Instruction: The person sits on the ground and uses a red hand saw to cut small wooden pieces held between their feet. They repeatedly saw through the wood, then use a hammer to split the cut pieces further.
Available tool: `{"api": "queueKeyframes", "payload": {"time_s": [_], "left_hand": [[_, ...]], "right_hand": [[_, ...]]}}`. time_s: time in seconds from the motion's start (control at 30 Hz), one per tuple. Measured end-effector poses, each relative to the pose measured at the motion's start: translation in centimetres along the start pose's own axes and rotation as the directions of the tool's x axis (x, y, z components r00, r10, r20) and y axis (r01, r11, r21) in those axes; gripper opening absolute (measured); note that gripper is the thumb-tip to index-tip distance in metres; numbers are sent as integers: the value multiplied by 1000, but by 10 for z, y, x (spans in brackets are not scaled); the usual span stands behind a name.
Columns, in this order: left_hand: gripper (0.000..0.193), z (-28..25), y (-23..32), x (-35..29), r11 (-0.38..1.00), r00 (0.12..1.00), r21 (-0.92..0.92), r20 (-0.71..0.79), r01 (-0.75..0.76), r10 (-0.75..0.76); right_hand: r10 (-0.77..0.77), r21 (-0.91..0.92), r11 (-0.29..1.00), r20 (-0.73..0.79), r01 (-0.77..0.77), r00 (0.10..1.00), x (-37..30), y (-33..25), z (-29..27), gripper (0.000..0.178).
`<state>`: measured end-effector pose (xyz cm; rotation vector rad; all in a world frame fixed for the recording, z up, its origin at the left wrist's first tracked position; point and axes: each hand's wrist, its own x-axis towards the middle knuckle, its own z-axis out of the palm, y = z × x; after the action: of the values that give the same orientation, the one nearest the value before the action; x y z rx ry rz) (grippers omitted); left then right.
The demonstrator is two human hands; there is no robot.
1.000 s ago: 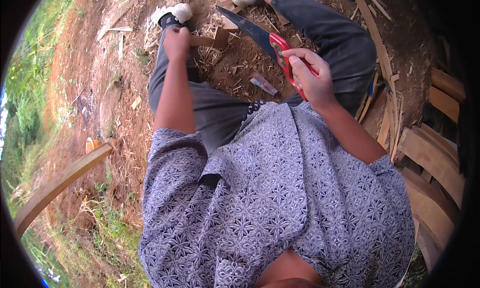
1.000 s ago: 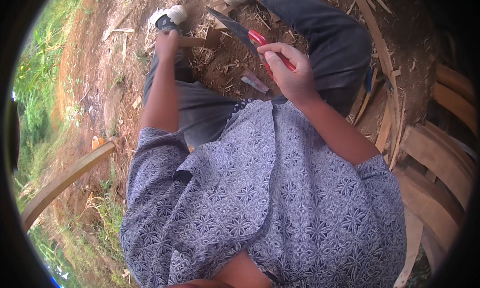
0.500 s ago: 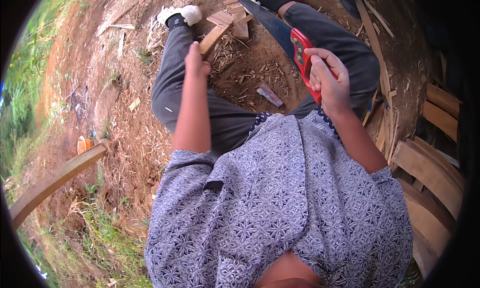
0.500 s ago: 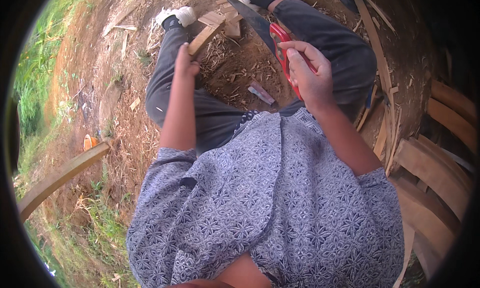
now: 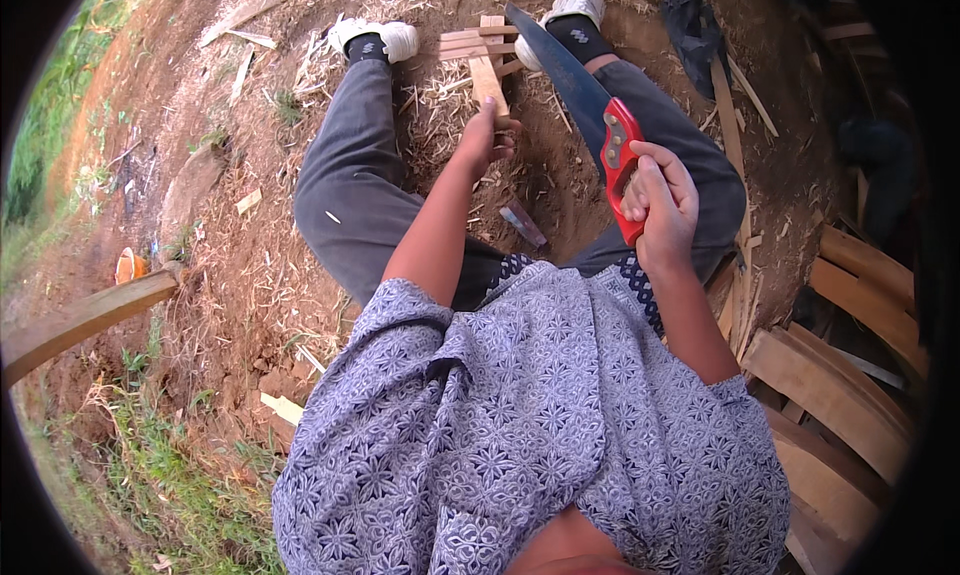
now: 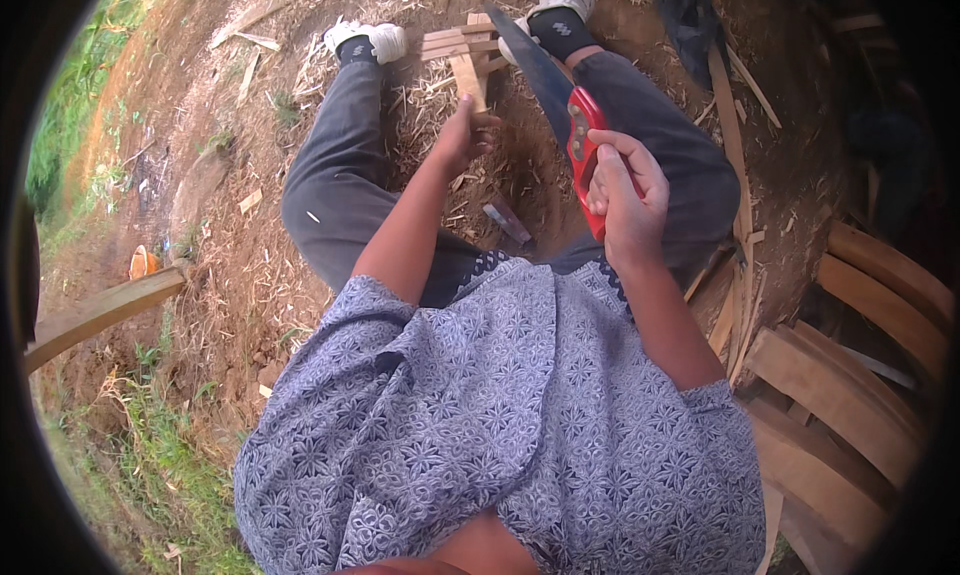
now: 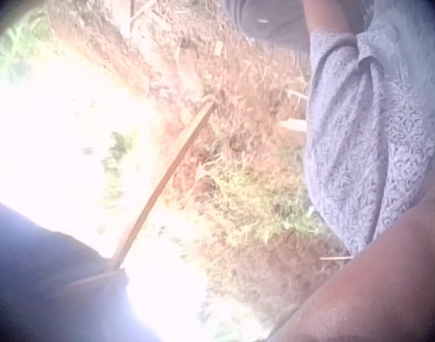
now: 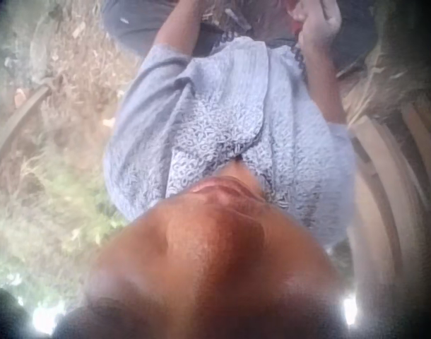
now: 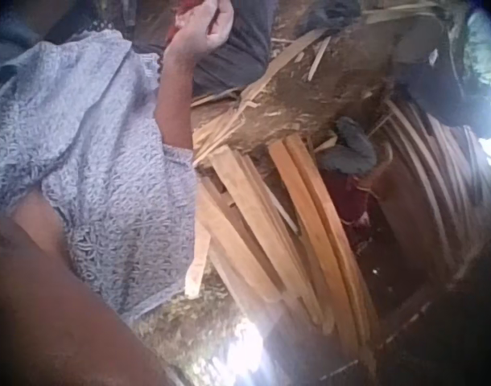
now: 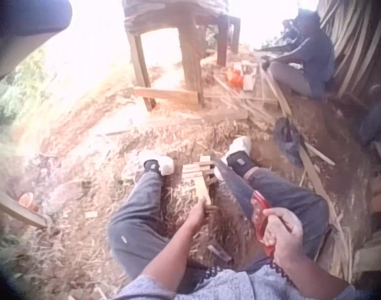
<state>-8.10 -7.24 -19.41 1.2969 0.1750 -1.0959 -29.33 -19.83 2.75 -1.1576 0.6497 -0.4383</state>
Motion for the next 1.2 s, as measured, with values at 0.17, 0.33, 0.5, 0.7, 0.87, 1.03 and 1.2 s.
{"api": "queueKeyframes", "payload": {"time_s": [0.17, 0.33, 0.5, 0.7, 0.87, 1.03, 1.2], "left_hand": [[75, 19, -27, 26, 922, 995, 377, -80, 87, -61], [84, 21, -34, 47, 610, 989, 792, -82, -11, 125], [77, 36, -6, 30, 444, 981, 894, -136, 60, 142], [72, 38, 7, 37, 252, 967, 967, -87, 25, 238], [66, 42, 10, 42, 313, 963, 950, -98, 15, 251], [56, 38, 0, 34, 301, 972, 954, -77, 6, 224], [53, 28, -5, 30, 380, 980, 924, -37, -41, 196]], "right_hand": [[-29, -24, 999, -83, 28, 996, 1, -6, 0, 18], [-9, -37, 999, -74, 6, 997, -5, -6, -11, 18], [11, -69, 997, -70, -16, 998, -12, -2, -11, 18], [17, -127, 992, -49, -23, 999, -29, -10, -11, 19], [-40, -169, 985, 6, 40, 999, -28, -18, -5, 18], [-94, -147, 983, 100, 108, 991, 0, -14, 13, 19], [-117, -137, 980, 206, 147, 971, 31, -19, 33, 19]]}}
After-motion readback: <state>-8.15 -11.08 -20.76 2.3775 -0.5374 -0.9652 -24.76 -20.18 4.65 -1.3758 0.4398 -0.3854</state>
